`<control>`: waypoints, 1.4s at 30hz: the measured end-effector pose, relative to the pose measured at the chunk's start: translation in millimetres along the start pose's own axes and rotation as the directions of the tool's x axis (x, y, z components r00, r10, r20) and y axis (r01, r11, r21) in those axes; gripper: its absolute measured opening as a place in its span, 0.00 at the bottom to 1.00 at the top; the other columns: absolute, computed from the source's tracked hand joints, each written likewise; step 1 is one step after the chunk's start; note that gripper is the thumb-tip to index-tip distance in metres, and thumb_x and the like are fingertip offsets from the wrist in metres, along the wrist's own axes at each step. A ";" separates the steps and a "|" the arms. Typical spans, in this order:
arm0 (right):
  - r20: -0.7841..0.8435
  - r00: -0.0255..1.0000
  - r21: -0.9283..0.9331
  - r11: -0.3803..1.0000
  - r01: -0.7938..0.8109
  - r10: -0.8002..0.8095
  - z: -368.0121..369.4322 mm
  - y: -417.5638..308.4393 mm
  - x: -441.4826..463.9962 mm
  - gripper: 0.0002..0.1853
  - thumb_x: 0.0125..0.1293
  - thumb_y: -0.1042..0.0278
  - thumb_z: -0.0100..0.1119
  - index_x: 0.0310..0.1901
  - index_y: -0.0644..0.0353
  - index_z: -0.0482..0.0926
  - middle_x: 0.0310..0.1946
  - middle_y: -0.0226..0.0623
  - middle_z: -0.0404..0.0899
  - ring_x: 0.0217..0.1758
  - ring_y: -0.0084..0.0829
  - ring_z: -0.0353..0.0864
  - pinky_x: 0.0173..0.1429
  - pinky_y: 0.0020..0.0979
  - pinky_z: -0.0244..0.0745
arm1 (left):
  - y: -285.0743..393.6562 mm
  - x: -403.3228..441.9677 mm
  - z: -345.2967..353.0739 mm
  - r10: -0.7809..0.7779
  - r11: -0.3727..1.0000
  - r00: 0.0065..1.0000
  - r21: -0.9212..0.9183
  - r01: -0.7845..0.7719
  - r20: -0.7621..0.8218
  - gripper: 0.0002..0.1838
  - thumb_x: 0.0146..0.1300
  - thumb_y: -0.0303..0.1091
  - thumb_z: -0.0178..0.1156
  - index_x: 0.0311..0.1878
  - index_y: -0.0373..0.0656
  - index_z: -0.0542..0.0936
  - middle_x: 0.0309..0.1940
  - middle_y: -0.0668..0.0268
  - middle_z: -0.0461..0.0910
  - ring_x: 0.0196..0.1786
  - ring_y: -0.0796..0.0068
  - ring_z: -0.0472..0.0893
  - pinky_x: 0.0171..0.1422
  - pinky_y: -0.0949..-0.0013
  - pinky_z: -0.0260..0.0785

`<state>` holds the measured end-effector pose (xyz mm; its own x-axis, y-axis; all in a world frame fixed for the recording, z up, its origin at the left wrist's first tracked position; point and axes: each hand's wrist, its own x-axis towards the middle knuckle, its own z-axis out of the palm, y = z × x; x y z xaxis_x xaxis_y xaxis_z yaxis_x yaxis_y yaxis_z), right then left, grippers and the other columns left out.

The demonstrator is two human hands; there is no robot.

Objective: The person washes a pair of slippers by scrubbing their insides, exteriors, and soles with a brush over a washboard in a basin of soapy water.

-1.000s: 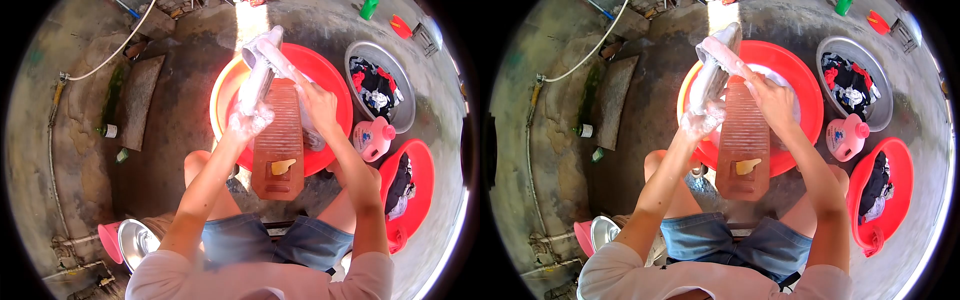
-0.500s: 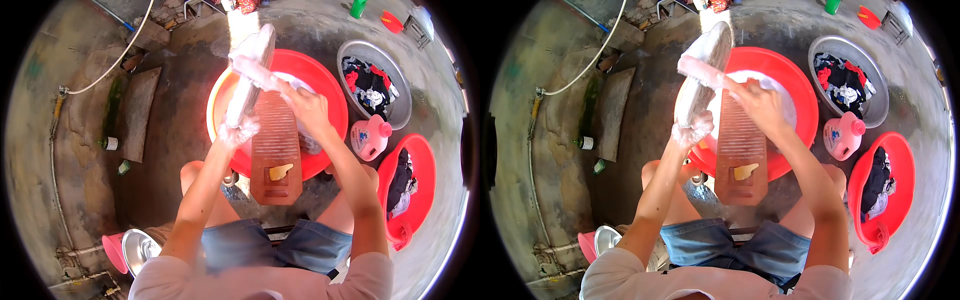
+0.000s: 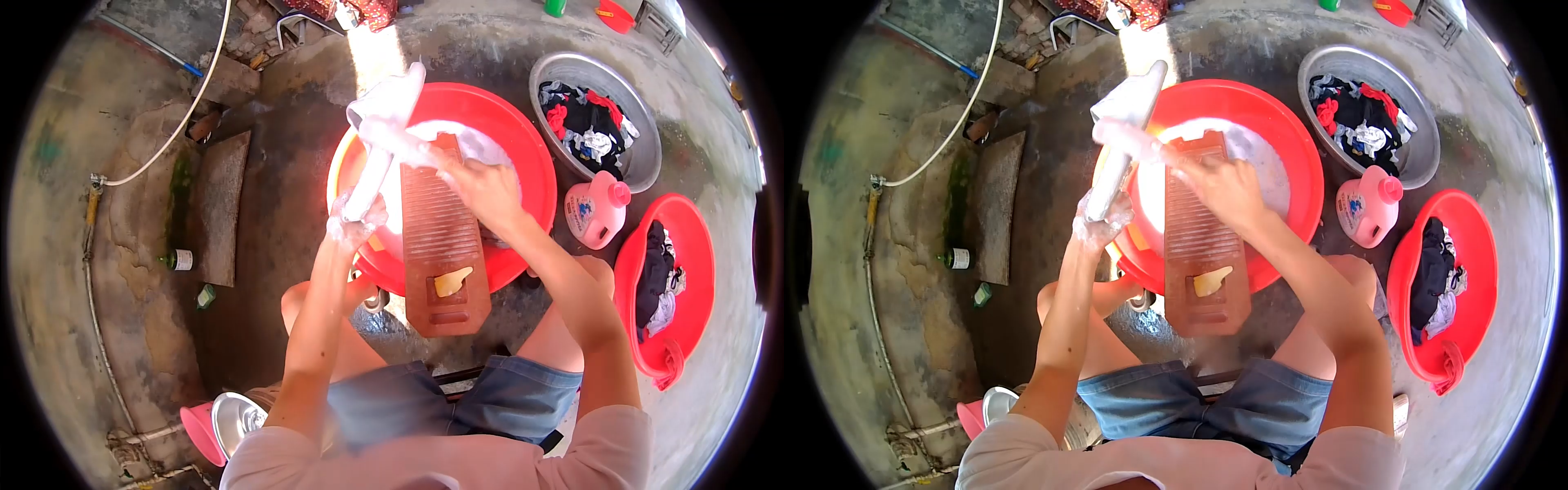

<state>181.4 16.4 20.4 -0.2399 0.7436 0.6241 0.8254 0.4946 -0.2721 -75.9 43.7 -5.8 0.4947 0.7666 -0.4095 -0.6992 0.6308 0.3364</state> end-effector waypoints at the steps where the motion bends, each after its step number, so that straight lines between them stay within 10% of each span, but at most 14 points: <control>1: 0.105 0.992 0.095 0.994 0.063 -0.073 7.6 -18.6 -18.2 0.28 0.58 0.59 0.61 0.62 0.30 0.70 0.15 0.35 0.70 0.13 0.34 0.72 0.19 0.36 0.70 | 5.5 6.4 -14.4 0.009 1.000 1.000 -0.013 -0.009 0.009 0.11 0.64 0.37 0.44 0.33 0.39 0.71 0.17 0.66 0.63 0.19 0.73 0.60 0.23 0.71 0.56; 7: -0.099 0.947 0.093 0.950 -0.298 0.306 -2.9 39.9 24.7 0.25 0.61 0.60 0.59 0.61 0.33 0.70 0.18 0.38 0.74 0.17 0.39 0.76 0.21 0.38 0.71 | -5.1 -12.4 6.3 -0.136 0.986 0.978 -0.075 0.149 0.157 0.24 0.65 0.36 0.44 0.60 0.30 0.64 0.20 0.66 0.63 0.20 0.75 0.60 0.24 0.72 0.56; 11: 0.034 0.993 0.060 0.992 0.110 -0.112 13.9 -7.5 -13.5 0.25 0.63 0.58 0.57 0.63 0.36 0.68 0.16 0.36 0.73 0.14 0.36 0.75 0.16 0.37 0.69 | 5.5 3.8 -10.4 0.007 0.971 0.999 0.238 0.003 -0.039 0.26 0.65 0.36 0.45 0.62 0.30 0.62 0.20 0.65 0.63 0.18 0.75 0.59 0.20 0.73 0.56; 13: 0.027 0.997 0.030 0.997 0.074 -0.075 16.3 4.1 -2.7 0.26 0.62 0.57 0.58 0.63 0.35 0.68 0.15 0.35 0.73 0.14 0.35 0.75 0.16 0.37 0.69 | 6.9 -4.7 -14.3 -0.123 0.991 0.991 -0.046 0.125 0.055 0.23 0.65 0.38 0.44 0.57 0.30 0.66 0.19 0.64 0.62 0.18 0.75 0.59 0.18 0.75 0.54; 16: -0.188 0.949 0.052 0.967 -0.249 0.254 6.0 51.7 28.0 0.28 0.61 0.55 0.59 0.64 0.28 0.66 0.14 0.34 0.72 0.13 0.34 0.75 0.17 0.37 0.71 | 2.6 -17.4 3.1 -0.219 0.976 0.971 0.014 0.219 0.092 0.17 0.66 0.38 0.44 0.46 0.33 0.71 0.17 0.64 0.62 0.18 0.75 0.60 0.18 0.75 0.54; 22: 0.157 0.982 0.066 0.993 0.099 -0.109 13.6 -8.9 -23.3 0.27 0.61 0.59 0.58 0.63 0.33 0.68 0.21 0.38 0.77 0.16 0.39 0.75 0.21 0.37 0.72 | 12.0 -6.2 -0.4 0.023 0.994 0.991 0.106 -0.009 -0.133 0.13 0.65 0.37 0.45 0.41 0.37 0.72 0.18 0.64 0.66 0.15 0.75 0.61 0.17 0.73 0.56; 26: -0.026 0.917 0.048 0.917 -0.396 0.397 -12.0 38.6 28.1 0.26 0.63 0.63 0.56 0.64 0.35 0.67 0.27 0.43 0.81 0.20 0.41 0.78 0.22 0.39 0.71 | 8.6 -21.3 -1.0 -0.056 0.985 0.997 0.160 0.063 -0.047 0.13 0.64 0.35 0.45 0.44 0.35 0.71 0.19 0.64 0.67 0.16 0.74 0.62 0.17 0.73 0.56; 28: -0.109 0.964 0.120 0.966 -0.230 0.244 8.1 22.0 5.6 0.27 0.62 0.63 0.57 0.63 0.35 0.68 0.23 0.40 0.79 0.19 0.40 0.77 0.22 0.39 0.71 | 14.7 -15.1 -11.3 -0.104 0.989 0.992 0.117 0.095 0.069 0.12 0.63 0.34 0.47 0.40 0.35 0.73 0.19 0.64 0.66 0.19 0.73 0.63 0.19 0.72 0.58; 31: 0.080 0.993 0.091 0.993 0.081 -0.089 18.3 -11.6 -24.0 0.26 0.61 0.57 0.59 0.62 0.33 0.69 0.14 0.35 0.73 0.14 0.35 0.75 0.20 0.37 0.72 | 6.7 -19.6 29.0 0.182 0.955 0.901 0.289 -0.067 -0.393 0.12 0.62 0.34 0.47 0.41 0.34 0.73 0.19 0.65 0.66 0.18 0.74 0.62 0.19 0.72 0.56; 35: -0.130 0.959 0.054 0.967 -0.247 0.252 1.3 29.6 19.2 0.27 0.61 0.55 0.58 0.63 0.30 0.68 0.15 0.36 0.74 0.14 0.33 0.76 0.19 0.36 0.73 | 8.6 -25.8 13.9 0.104 0.941 0.965 0.339 -0.016 -0.241 0.12 0.62 0.33 0.47 0.40 0.33 0.73 0.19 0.65 0.67 0.17 0.75 0.62 0.21 0.73 0.56; 38: 0.012 0.993 0.041 0.993 -0.114 0.113 8.4 -0.4 -4.6 0.27 0.61 0.55 0.57 0.64 0.29 0.67 0.17 0.38 0.75 0.14 0.32 0.77 0.19 0.37 0.73 | 15.1 -18.0 -3.3 0.029 0.968 0.996 0.252 -0.007 -0.082 0.12 0.62 0.33 0.47 0.40 0.32 0.73 0.18 0.65 0.66 0.17 0.76 0.62 0.21 0.73 0.56; 42: 0.104 0.994 0.085 0.996 0.032 -0.041 14.9 -20.2 -16.6 0.27 0.63 0.58 0.57 0.64 0.29 0.66 0.13 0.34 0.71 0.12 0.32 0.73 0.19 0.36 0.71 | -3.9 -17.6 25.7 0.172 0.837 0.953 0.547 -0.008 -0.249 0.12 0.63 0.34 0.46 0.39 0.33 0.72 0.18 0.66 0.66 0.17 0.76 0.62 0.21 0.73 0.56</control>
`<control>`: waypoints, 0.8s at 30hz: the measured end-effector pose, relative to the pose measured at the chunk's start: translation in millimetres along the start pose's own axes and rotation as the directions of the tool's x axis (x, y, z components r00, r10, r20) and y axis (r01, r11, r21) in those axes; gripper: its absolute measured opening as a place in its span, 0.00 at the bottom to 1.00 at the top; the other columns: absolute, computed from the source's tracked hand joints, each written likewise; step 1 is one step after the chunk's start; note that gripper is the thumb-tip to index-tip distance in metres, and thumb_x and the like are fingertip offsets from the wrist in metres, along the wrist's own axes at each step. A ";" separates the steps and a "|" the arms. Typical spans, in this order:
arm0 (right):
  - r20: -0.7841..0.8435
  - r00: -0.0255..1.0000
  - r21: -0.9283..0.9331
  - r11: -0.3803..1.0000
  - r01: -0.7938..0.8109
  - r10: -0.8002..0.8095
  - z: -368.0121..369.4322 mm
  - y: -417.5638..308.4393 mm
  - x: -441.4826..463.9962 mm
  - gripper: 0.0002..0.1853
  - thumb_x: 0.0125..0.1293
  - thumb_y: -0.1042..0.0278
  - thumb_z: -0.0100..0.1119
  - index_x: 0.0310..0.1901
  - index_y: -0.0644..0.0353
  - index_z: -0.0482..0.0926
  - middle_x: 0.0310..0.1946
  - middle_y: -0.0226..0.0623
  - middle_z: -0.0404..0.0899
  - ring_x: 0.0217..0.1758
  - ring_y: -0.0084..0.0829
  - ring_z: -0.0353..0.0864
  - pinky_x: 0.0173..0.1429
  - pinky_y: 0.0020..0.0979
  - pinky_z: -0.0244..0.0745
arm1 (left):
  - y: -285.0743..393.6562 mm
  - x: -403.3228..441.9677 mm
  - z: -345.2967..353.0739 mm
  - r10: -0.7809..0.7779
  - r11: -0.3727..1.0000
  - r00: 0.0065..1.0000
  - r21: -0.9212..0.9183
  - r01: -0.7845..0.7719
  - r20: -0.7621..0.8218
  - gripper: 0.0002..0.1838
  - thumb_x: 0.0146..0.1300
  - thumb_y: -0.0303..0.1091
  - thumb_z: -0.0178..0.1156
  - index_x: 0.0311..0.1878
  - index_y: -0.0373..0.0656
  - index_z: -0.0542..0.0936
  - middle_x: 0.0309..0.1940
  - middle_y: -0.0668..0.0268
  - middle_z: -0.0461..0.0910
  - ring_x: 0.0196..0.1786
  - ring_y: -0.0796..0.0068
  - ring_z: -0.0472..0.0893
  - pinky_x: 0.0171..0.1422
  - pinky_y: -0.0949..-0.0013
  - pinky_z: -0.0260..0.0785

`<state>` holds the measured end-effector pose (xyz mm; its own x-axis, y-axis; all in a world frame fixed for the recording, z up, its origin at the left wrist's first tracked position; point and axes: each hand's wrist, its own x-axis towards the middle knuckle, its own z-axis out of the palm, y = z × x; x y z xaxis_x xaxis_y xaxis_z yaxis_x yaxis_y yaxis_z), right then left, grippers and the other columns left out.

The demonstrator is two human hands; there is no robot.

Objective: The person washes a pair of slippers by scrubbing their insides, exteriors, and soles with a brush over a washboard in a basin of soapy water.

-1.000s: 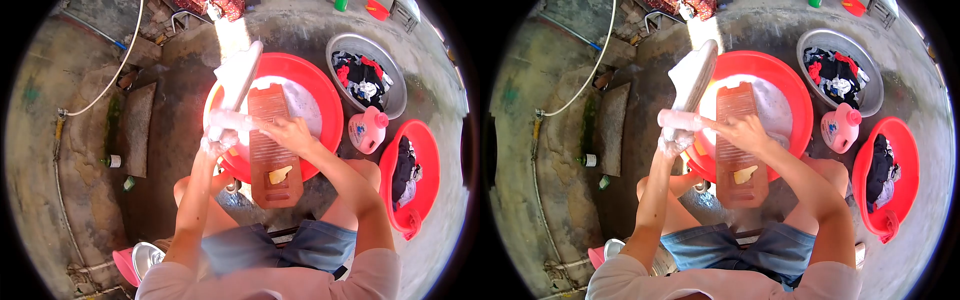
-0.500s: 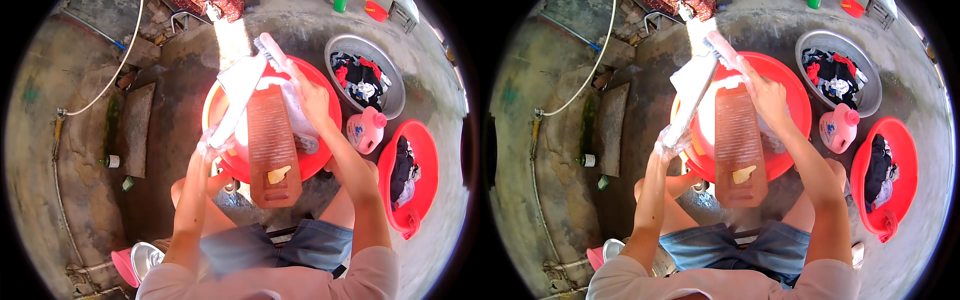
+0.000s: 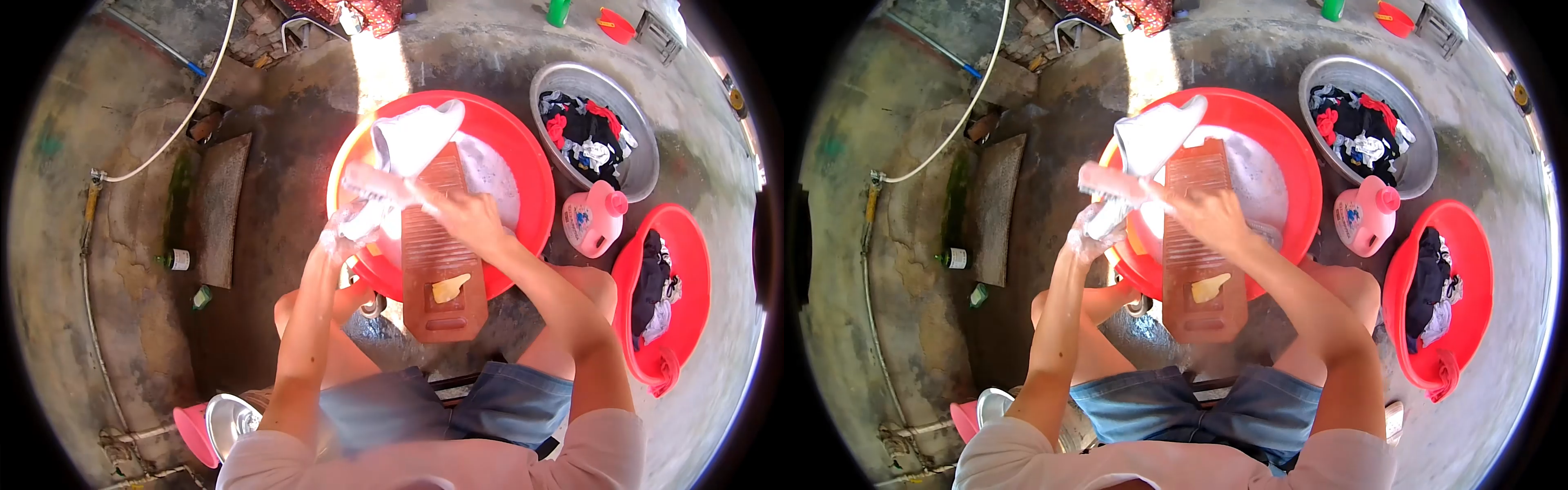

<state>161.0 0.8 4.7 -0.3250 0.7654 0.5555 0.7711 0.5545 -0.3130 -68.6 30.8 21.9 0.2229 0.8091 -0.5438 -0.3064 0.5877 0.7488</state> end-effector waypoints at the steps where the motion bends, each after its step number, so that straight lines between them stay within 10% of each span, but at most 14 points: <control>1: -0.102 0.986 -0.001 0.991 -0.131 0.130 -6.9 20.3 17.8 0.26 0.64 0.59 0.55 0.65 0.32 0.65 0.13 0.35 0.71 0.13 0.34 0.73 0.19 0.37 0.70 | -5.0 1.3 -14.4 -0.054 0.979 0.991 -0.188 0.077 0.122 0.12 0.63 0.34 0.47 0.39 0.34 0.72 0.18 0.66 0.67 0.17 0.76 0.63 0.21 0.74 0.56; 4: -0.158 0.911 0.078 0.925 -0.373 0.381 -14.4 43.3 28.5 0.26 0.63 0.62 0.56 0.64 0.37 0.67 0.16 0.39 0.74 0.18 0.38 0.76 0.22 0.39 0.71 | -10.7 13.6 -33.1 -0.044 0.921 0.955 -0.358 0.152 0.293 0.12 0.63 0.36 0.48 0.39 0.36 0.73 0.20 0.66 0.69 0.19 0.76 0.65 0.21 0.73 0.57; 6: -0.044 0.993 0.042 0.994 -0.105 0.106 5.1 8.4 0.8 0.28 0.60 0.62 0.60 0.63 0.34 0.68 0.17 0.38 0.73 0.17 0.38 0.76 0.23 0.38 0.72 | -11.3 19.7 -31.5 -0.036 0.904 0.963 -0.402 0.145 0.267 0.11 0.63 0.35 0.48 0.39 0.37 0.72 0.22 0.66 0.70 0.20 0.75 0.66 0.21 0.72 0.58; 7: -0.034 0.996 0.015 0.997 -0.078 0.078 4.7 6.1 -1.8 0.28 0.60 0.62 0.60 0.63 0.34 0.68 0.16 0.37 0.73 0.17 0.37 0.75 0.23 0.37 0.72 | -13.6 19.6 -21.6 -0.016 0.959 0.998 -0.284 0.000 -0.054 0.11 0.63 0.34 0.49 0.43 0.37 0.72 0.28 0.64 0.75 0.24 0.73 0.72 0.22 0.69 0.63; 9: -0.004 1.000 -0.029 0.999 -0.020 0.019 2.0 0.0 0.2 0.28 0.59 0.62 0.61 0.63 0.33 0.69 0.15 0.36 0.71 0.15 0.37 0.74 0.22 0.37 0.71 | -5.3 16.7 -17.5 -0.027 0.971 0.999 -0.237 0.031 0.022 0.13 0.63 0.34 0.51 0.47 0.37 0.72 0.32 0.62 0.77 0.27 0.71 0.75 0.24 0.68 0.67; 12: -0.092 0.931 0.007 0.935 -0.355 0.354 -16.9 42.6 31.0 0.27 0.60 0.62 0.60 0.62 0.34 0.70 0.14 0.36 0.71 0.15 0.38 0.74 0.21 0.37 0.70 | -17.9 22.5 -34.0 -0.037 0.968 0.998 -0.246 0.050 0.054 0.17 0.61 0.34 0.54 0.52 0.37 0.72 0.37 0.59 0.78 0.33 0.68 0.80 0.27 0.65 0.72; 15: 0.110 0.994 -0.055 0.998 -0.022 0.028 -8.3 3.9 1.5 0.23 0.63 0.59 0.57 0.61 0.36 0.70 0.17 0.37 0.76 0.17 0.36 0.77 0.21 0.37 0.72 | -6.5 17.4 -17.6 0.049 0.981 0.998 -0.188 -0.054 -0.031 0.20 0.60 0.34 0.56 0.54 0.35 0.71 0.40 0.58 0.79 0.37 0.67 0.81 0.33 0.64 0.76; 19: 0.002 0.946 -0.142 0.937 -0.320 0.323 -15.6 42.4 27.3 0.26 0.62 0.59 0.58 0.63 0.33 0.68 0.17 0.37 0.75 0.16 0.39 0.76 0.21 0.39 0.72 | -7.9 11.3 -16.4 0.056 0.991 0.998 -0.118 -0.059 -0.024 0.25 0.57 0.32 0.60 0.56 0.32 0.69 0.44 0.56 0.78 0.41 0.67 0.81 0.45 0.68 0.78; 24: -0.031 0.980 -0.009 0.980 -0.199 0.199 0.9 24.3 13.4 0.27 0.63 0.60 0.56 0.65 0.32 0.65 0.17 0.41 0.76 0.17 0.43 0.76 0.23 0.42 0.71 | -5.1 17.0 -18.4 0.037 0.982 0.996 -0.188 -0.021 0.082 0.23 0.58 0.31 0.59 0.56 0.32 0.69 0.45 0.55 0.77 0.42 0.67 0.81 0.43 0.68 0.77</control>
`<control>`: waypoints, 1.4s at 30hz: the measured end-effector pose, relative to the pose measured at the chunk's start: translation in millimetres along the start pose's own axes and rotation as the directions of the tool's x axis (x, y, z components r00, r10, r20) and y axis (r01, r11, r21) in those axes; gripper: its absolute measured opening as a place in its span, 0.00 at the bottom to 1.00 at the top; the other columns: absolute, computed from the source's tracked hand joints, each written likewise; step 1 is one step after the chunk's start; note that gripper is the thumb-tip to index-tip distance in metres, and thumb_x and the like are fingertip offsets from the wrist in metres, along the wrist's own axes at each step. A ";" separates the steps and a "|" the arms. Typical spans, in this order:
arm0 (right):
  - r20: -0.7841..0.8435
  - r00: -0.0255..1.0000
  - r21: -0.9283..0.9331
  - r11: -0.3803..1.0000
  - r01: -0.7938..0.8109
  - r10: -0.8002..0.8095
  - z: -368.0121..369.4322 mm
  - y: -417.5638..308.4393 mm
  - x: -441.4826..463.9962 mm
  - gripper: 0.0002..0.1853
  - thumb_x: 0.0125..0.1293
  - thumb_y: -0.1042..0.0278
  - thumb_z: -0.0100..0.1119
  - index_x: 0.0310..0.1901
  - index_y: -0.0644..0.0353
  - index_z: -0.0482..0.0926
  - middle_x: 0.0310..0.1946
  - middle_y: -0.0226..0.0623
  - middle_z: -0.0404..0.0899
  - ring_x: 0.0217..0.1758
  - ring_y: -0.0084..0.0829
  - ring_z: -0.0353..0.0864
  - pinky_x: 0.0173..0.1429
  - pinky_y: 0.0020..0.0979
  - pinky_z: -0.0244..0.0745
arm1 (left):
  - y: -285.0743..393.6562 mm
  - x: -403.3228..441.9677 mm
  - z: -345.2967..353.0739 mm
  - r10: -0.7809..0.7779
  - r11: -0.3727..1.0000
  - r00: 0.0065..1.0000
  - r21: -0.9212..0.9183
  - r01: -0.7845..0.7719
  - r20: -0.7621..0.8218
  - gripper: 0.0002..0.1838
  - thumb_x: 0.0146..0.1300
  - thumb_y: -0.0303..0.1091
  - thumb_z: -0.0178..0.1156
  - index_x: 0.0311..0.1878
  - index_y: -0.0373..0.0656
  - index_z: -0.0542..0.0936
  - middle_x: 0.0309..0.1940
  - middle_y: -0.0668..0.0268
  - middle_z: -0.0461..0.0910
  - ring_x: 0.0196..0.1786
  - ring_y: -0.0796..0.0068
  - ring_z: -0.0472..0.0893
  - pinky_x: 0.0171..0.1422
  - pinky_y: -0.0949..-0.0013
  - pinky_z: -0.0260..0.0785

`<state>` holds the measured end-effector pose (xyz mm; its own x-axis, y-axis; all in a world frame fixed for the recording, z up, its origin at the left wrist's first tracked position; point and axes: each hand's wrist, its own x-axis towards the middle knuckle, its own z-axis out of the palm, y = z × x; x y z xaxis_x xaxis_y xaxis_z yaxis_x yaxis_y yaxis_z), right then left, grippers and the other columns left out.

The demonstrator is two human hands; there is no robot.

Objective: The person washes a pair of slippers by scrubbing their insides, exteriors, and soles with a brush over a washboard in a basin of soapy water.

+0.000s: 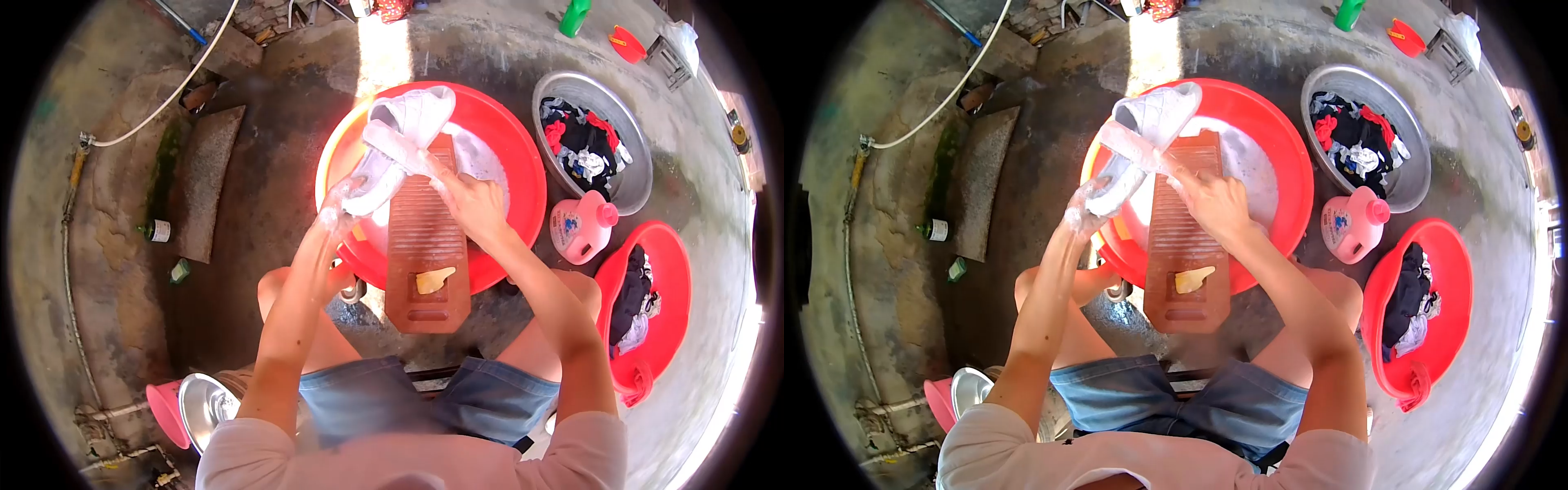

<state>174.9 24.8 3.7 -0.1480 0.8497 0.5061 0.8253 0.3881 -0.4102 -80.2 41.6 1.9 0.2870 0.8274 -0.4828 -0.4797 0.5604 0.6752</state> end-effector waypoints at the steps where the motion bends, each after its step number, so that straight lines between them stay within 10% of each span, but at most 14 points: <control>1: 0.076 0.994 -0.041 0.997 -0.070 0.073 -2.6 6.0 3.7 0.27 0.63 0.60 0.56 0.64 0.32 0.66 0.18 0.41 0.77 0.18 0.43 0.76 0.24 0.43 0.72 | -1.9 0.1 2.1 0.037 0.999 0.998 0.021 -0.036 -0.046 0.24 0.58 0.31 0.59 0.57 0.32 0.69 0.46 0.55 0.77 0.43 0.67 0.81 0.43 0.68 0.77; 3: 0.227 0.898 -0.089 0.926 -0.366 0.376 -25.2 5.0 26.3 0.26 0.65 0.61 0.55 0.65 0.37 0.66 0.27 0.44 0.81 0.26 0.44 0.81 0.33 0.41 0.76 | -5.0 -1.5 4.9 0.046 0.995 0.998 0.090 -0.043 -0.036 0.26 0.58 0.32 0.59 0.59 0.34 0.68 0.49 0.56 0.76 0.49 0.68 0.79 0.52 0.67 0.73; 7: -0.078 0.918 0.530 0.796 -0.293 0.390 9.8 46.8 26.1 0.30 0.62 0.56 0.58 0.65 0.55 0.65 0.43 0.46 0.81 0.46 0.42 0.82 0.50 0.39 0.72 | -23.7 4.0 4.1 0.345 0.814 0.938 0.497 -0.302 0.005 0.30 0.58 0.31 0.59 0.64 0.35 0.64 0.52 0.55 0.75 0.54 0.67 0.76 0.58 0.67 0.67; 10: 0.225 0.847 0.365 0.764 -0.532 0.482 -24.6 0.2 35.4 0.34 0.57 0.54 0.64 0.63 0.59 0.65 0.43 0.46 0.81 0.46 0.44 0.81 0.49 0.40 0.73 | -36.5 -9.3 31.2 0.443 0.422 0.876 0.818 -0.392 0.191 0.24 0.59 0.31 0.59 0.57 0.35 0.66 0.47 0.55 0.75 0.50 0.70 0.75 0.55 0.66 0.67; 14: 0.102 0.877 0.324 0.818 -0.475 0.469 -3.0 21.7 29.8 0.27 0.51 0.67 0.65 0.55 0.57 0.71 0.34 0.48 0.81 0.39 0.45 0.82 0.43 0.38 0.74 | -52.9 -10.3 35.6 0.488 0.309 0.820 0.819 -0.483 0.299 0.33 0.55 0.35 0.64 0.60 0.39 0.57 0.45 0.55 0.73 0.47 0.69 0.73 0.54 0.65 0.66; 18: -0.015 0.931 0.498 0.811 -0.309 0.364 -4.7 -8.3 27.3 0.22 0.53 0.74 0.58 0.53 0.58 0.72 0.35 0.47 0.81 0.37 0.44 0.82 0.42 0.37 0.74 | -49.1 -23.4 57.0 0.081 0.988 0.990 0.124 -0.095 0.118 0.38 0.50 0.41 0.65 0.62 0.40 0.58 0.47 0.56 0.73 0.55 0.65 0.72 0.61 0.61 0.64; 19: 0.002 0.939 0.511 0.807 -0.297 0.344 -3.0 -19.5 26.5 0.22 0.54 0.73 0.58 0.53 0.57 0.72 0.36 0.47 0.81 0.38 0.44 0.82 0.43 0.37 0.74 | -47.2 -19.6 53.9 -0.149 0.989 0.986 -0.017 0.150 0.073 0.34 0.50 0.42 0.64 0.60 0.40 0.65 0.48 0.58 0.74 0.56 0.64 0.72 0.62 0.59 0.65; 26: 0.242 0.955 0.510 0.814 -0.278 0.174 -21.5 -35.0 4.4 0.18 0.68 0.65 0.50 0.59 0.47 0.72 0.41 0.49 0.81 0.43 0.49 0.81 0.45 0.41 0.74 | 10.0 4.4 28.0 0.198 0.912 0.978 -0.378 -0.158 0.071 0.33 0.55 0.50 0.56 0.59 0.37 0.68 0.50 0.53 0.76 0.52 0.57 0.77 0.61 0.57 0.68; 30: 0.474 0.865 0.329 0.879 -0.346 0.163 -9.0 -38.8 -7.0 0.19 0.70 0.62 0.45 0.62 0.43 0.69 0.40 0.50 0.80 0.42 0.53 0.79 0.46 0.43 0.74 | -13.6 1.2 37.8 0.203 0.979 0.974 0.036 -0.200 -0.102 0.29 0.51 0.42 0.60 0.56 0.39 0.70 0.47 0.56 0.76 0.51 0.60 0.75 0.60 0.57 0.67; 34: 0.395 0.906 0.593 0.710 -0.380 0.155 -4.0 -55.8 7.5 0.21 0.71 0.62 0.44 0.65 0.41 0.65 0.47 0.52 0.77 0.49 0.54 0.77 0.54 0.42 0.71 | -35.1 10.6 43.8 0.239 0.971 0.969 -0.013 -0.240 -0.064 0.30 0.50 0.41 0.62 0.56 0.38 0.70 0.46 0.56 0.76 0.50 0.60 0.76 0.58 0.57 0.69; 36: 0.309 0.951 0.549 0.818 -0.171 -0.009 2.1 -56.5 -15.3 0.21 0.71 0.62 0.44 0.65 0.38 0.66 0.49 0.49 0.77 0.50 0.52 0.77 0.55 0.42 0.71 | 14.9 11.0 27.5 0.101 0.906 0.991 -0.420 -0.057 0.083 0.29 0.53 0.45 0.60 0.54 0.35 0.69 0.44 0.53 0.77 0.44 0.56 0.79 0.56 0.56 0.71; 39: 0.455 0.873 0.448 0.803 -0.394 0.174 0.2 -44.3 9.4 0.22 0.69 0.64 0.47 0.65 0.36 0.65 0.45 0.48 0.79 0.41 0.52 0.79 0.48 0.43 0.75 | -10.1 -5.8 45.1 0.244 0.968 0.967 -0.044 -0.247 -0.066 0.32 0.53 0.42 0.60 0.61 0.41 0.66 0.50 0.57 0.74 0.52 0.60 0.75 0.61 0.59 0.67; 42: 0.468 0.862 0.451 0.787 -0.421 0.193 -5.9 -68.0 7.3 0.23 0.69 0.66 0.47 0.65 0.37 0.65 0.40 0.53 0.78 0.38 0.52 0.79 0.44 0.45 0.74 | -18.7 2.9 52.2 0.326 0.936 0.941 -0.109 -0.334 -0.087 0.30 0.55 0.41 0.59 0.60 0.39 0.66 0.49 0.57 0.74 0.52 0.60 0.75 0.58 0.60 0.69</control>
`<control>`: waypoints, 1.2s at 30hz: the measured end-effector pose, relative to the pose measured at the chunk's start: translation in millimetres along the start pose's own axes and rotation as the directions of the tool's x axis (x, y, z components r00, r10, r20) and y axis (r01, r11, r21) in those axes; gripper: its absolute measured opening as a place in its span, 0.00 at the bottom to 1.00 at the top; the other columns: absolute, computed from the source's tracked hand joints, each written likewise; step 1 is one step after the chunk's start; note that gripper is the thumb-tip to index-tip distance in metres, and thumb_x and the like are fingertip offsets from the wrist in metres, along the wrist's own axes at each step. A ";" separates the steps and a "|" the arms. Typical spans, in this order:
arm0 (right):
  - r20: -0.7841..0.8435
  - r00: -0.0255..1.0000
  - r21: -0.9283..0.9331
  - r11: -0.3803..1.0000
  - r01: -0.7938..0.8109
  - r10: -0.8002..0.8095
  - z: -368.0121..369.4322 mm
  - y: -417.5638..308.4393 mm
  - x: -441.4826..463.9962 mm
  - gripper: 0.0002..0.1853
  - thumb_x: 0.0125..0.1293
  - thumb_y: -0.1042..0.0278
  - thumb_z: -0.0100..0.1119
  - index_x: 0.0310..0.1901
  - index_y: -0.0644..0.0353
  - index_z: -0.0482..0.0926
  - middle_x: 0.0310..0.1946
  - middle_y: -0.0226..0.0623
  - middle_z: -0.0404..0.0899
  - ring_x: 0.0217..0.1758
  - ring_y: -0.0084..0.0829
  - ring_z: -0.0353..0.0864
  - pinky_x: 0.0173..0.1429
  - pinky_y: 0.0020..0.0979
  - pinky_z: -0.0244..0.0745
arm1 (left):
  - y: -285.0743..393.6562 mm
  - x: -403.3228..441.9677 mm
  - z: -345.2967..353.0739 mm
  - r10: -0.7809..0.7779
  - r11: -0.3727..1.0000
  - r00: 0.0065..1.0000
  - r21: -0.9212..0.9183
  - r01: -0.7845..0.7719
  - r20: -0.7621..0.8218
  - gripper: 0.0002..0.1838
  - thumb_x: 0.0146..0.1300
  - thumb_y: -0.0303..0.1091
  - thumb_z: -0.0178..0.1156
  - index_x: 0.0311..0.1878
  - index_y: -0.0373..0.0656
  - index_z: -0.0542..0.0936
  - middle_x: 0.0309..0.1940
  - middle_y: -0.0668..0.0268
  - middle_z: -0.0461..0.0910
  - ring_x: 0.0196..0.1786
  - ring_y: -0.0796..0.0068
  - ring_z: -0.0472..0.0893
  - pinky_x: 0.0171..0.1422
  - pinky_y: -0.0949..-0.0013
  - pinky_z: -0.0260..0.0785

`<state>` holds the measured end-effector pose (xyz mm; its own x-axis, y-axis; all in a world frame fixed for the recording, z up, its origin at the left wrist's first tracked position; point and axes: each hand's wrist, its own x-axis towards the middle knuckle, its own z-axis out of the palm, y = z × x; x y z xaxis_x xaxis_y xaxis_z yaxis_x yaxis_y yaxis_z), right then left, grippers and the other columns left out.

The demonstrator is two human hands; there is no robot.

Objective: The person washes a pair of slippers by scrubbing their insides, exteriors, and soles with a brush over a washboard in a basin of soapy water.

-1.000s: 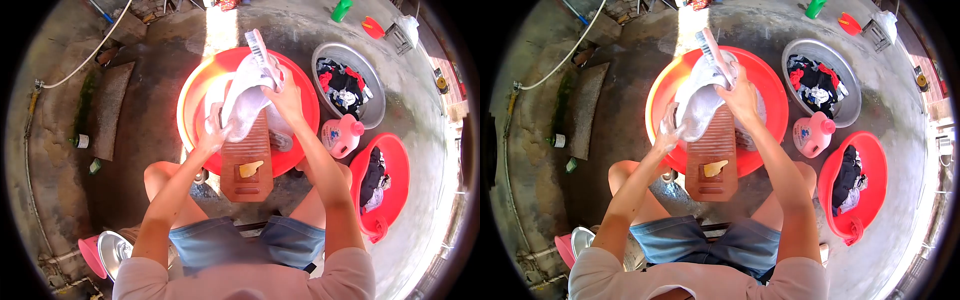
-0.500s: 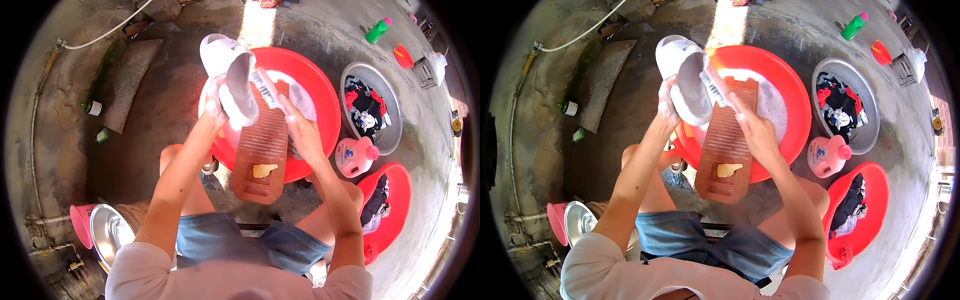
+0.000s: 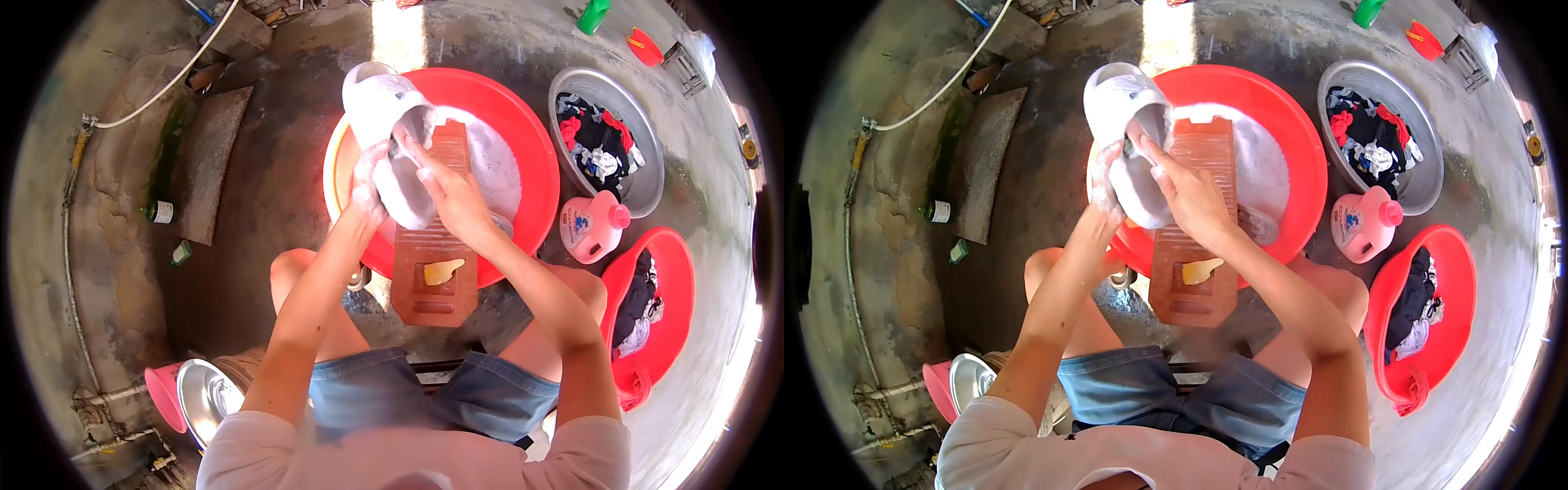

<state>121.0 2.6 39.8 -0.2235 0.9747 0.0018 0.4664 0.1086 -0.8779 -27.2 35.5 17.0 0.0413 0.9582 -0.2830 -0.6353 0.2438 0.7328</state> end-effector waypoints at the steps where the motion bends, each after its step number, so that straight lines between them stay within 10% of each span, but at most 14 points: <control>1: -0.198 0.915 0.051 0.929 0.367 -0.351 23.2 21.5 -7.3 0.23 0.68 0.67 0.48 0.65 0.38 0.65 0.33 0.55 0.78 0.33 0.51 0.80 0.41 0.46 0.73 | 14.5 12.8 -11.3 -0.107 0.974 0.973 -0.173 0.144 0.204 0.30 0.56 0.44 0.58 0.59 0.39 0.66 0.48 0.56 0.75 0.50 0.58 0.76 0.56 0.58 0.70; 4: 0.062 0.998 -0.189 0.982 -0.017 0.030 -4.5 19.0 -3.9 0.23 0.68 0.66 0.48 0.64 0.37 0.66 0.26 0.53 0.78 0.30 0.51 0.79 0.40 0.47 0.72 | 15.8 22.1 -32.4 -0.044 0.995 0.992 -0.085 0.055 0.120 0.37 0.53 0.53 0.59 0.60 0.37 0.65 0.50 0.51 0.74 0.49 0.52 0.77 0.57 0.54 0.70; 10: -0.020 0.987 -0.169 0.973 0.156 -0.162 8.6 14.7 -14.5 0.23 0.67 0.65 0.49 0.64 0.36 0.66 0.19 0.49 0.76 0.22 0.48 0.77 0.30 0.45 0.73 | 30.8 23.4 -28.7 -0.089 0.950 0.956 -0.265 0.166 0.280 0.37 0.55 0.58 0.57 0.60 0.40 0.66 0.51 0.54 0.73 0.53 0.55 0.75 0.58 0.54 0.69; 15: -0.100 0.969 -0.261 0.946 0.192 -0.224 4.7 17.3 -6.3 0.24 0.66 0.64 0.50 0.64 0.33 0.66 0.18 0.48 0.76 0.19 0.46 0.76 0.28 0.45 0.73 | 8.4 10.4 -11.3 0.163 0.984 0.986 0.079 -0.161 -0.017 0.40 0.51 0.57 0.60 0.61 0.39 0.64 0.54 0.50 0.70 0.51 0.53 0.74 0.59 0.55 0.67; 19: 0.043 0.990 -0.276 0.950 0.143 -0.137 4.3 22.9 -17.9 0.25 0.67 0.64 0.49 0.65 0.32 0.65 0.18 0.48 0.75 0.19 0.47 0.76 0.28 0.46 0.72 | 41.4 20.3 -30.6 -0.041 0.964 0.945 -0.236 0.124 0.326 0.37 0.53 0.52 0.59 0.63 0.40 0.63 0.55 0.55 0.70 0.55 0.55 0.72 0.62 0.55 0.65; 27: -0.023 0.963 -0.177 0.949 0.261 -0.270 15.1 28.8 -25.9 0.26 0.65 0.65 0.52 0.64 0.32 0.65 0.18 0.49 0.75 0.20 0.47 0.76 0.28 0.45 0.72 | 39.4 25.8 -23.6 -0.079 0.971 0.950 -0.191 0.142 0.302 0.43 0.50 0.59 0.59 0.62 0.36 0.62 0.49 0.49 0.71 0.47 0.55 0.76 0.50 0.56 0.71; 31: -0.075 0.984 -0.357 0.926 0.123 -0.160 -13.4 26.5 -5.3 0.25 0.65 0.64 0.51 0.64 0.34 0.67 0.18 0.49 0.75 0.20 0.45 0.77 0.25 0.45 0.71 | 24.0 18.5 -19.3 -0.005 0.997 0.992 -0.073 0.014 0.124 0.42 0.54 0.59 0.58 0.65 0.40 0.60 0.58 0.52 0.69 0.59 0.52 0.71 0.64 0.51 0.65; 36: -0.085 0.979 -0.223 0.961 0.163 -0.186 4.9 22.8 -11.3 0.26 0.65 0.67 0.49 0.64 0.33 0.66 0.19 0.49 0.76 0.22 0.47 0.77 0.31 0.46 0.73 | 9.8 14.3 -18.8 -0.128 0.940 0.953 -0.272 0.205 0.274 0.42 0.49 0.48 0.64 0.65 0.43 0.60 0.57 0.53 0.68 0.58 0.51 0.70 0.61 0.47 0.65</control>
<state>130.0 -6.9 17.4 -0.2326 0.9506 0.2058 0.6023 0.3069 -0.7369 -47.3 48.8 8.4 0.3323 0.9230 -0.1938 -0.7986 0.3847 0.4628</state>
